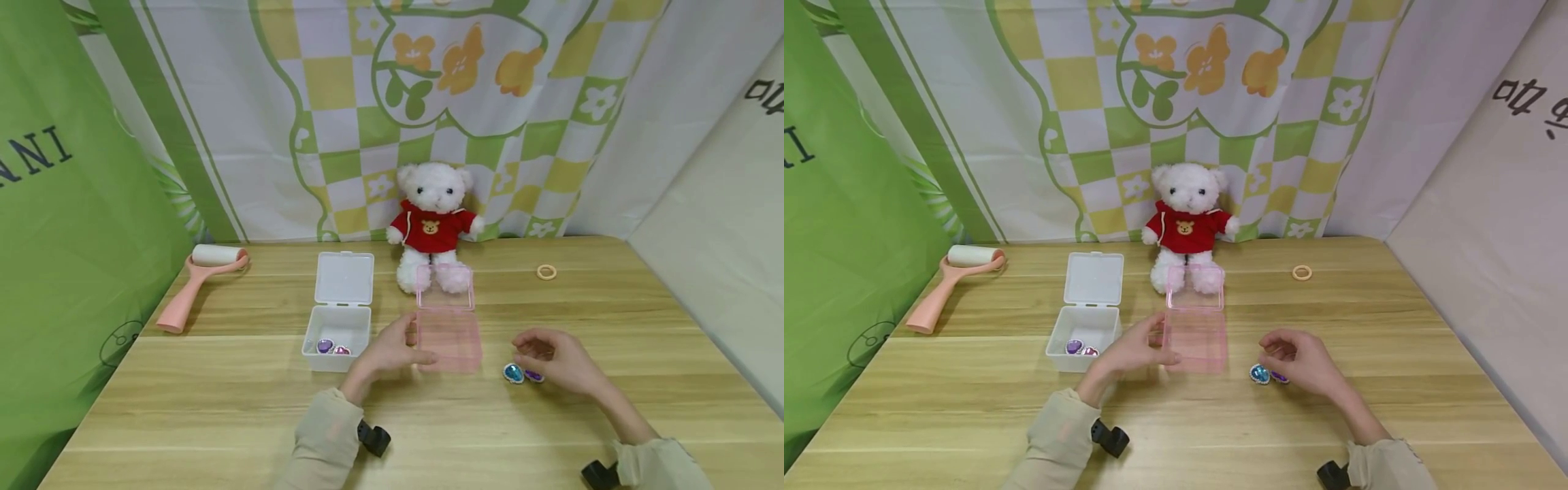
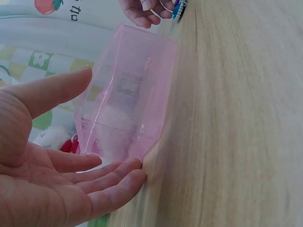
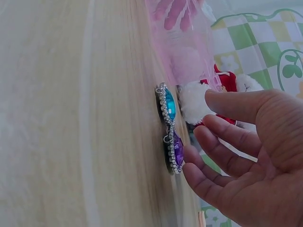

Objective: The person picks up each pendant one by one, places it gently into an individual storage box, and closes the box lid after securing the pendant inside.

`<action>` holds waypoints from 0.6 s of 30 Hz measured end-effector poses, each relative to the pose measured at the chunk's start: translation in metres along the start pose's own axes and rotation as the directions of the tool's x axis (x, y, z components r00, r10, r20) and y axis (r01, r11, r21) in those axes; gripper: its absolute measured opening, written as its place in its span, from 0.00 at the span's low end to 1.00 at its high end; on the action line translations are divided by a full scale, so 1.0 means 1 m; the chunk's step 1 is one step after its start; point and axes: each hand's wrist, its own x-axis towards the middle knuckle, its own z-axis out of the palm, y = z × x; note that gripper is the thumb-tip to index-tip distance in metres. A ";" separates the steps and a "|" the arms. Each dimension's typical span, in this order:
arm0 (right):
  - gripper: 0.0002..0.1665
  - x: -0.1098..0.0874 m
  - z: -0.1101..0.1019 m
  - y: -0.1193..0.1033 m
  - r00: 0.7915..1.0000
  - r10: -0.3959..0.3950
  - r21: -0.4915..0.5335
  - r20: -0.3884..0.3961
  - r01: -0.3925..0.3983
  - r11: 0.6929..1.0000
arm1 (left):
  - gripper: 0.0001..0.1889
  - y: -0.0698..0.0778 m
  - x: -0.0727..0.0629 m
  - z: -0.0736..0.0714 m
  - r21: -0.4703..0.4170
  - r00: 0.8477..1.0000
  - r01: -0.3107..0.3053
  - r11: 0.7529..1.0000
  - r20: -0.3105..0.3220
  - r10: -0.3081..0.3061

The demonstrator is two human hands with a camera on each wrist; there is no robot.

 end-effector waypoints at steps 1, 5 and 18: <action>0.15 0.000 0.000 0.000 1.000 0.000 0.003 0.004 0.000 1.000 | 0.44 0.000 0.000 0.000 0.002 1.000 0.002 1.000 -0.001 -0.002; 0.16 -0.001 -0.001 0.001 1.000 0.002 0.011 0.029 -0.002 1.000 | 0.44 -0.001 0.001 0.000 0.006 1.000 0.004 1.000 0.001 -0.004; 0.22 -0.003 0.004 0.005 0.996 0.014 -0.085 0.092 -0.006 0.996 | 0.47 -0.001 -0.001 -0.002 0.114 0.999 0.047 0.992 -0.007 -0.047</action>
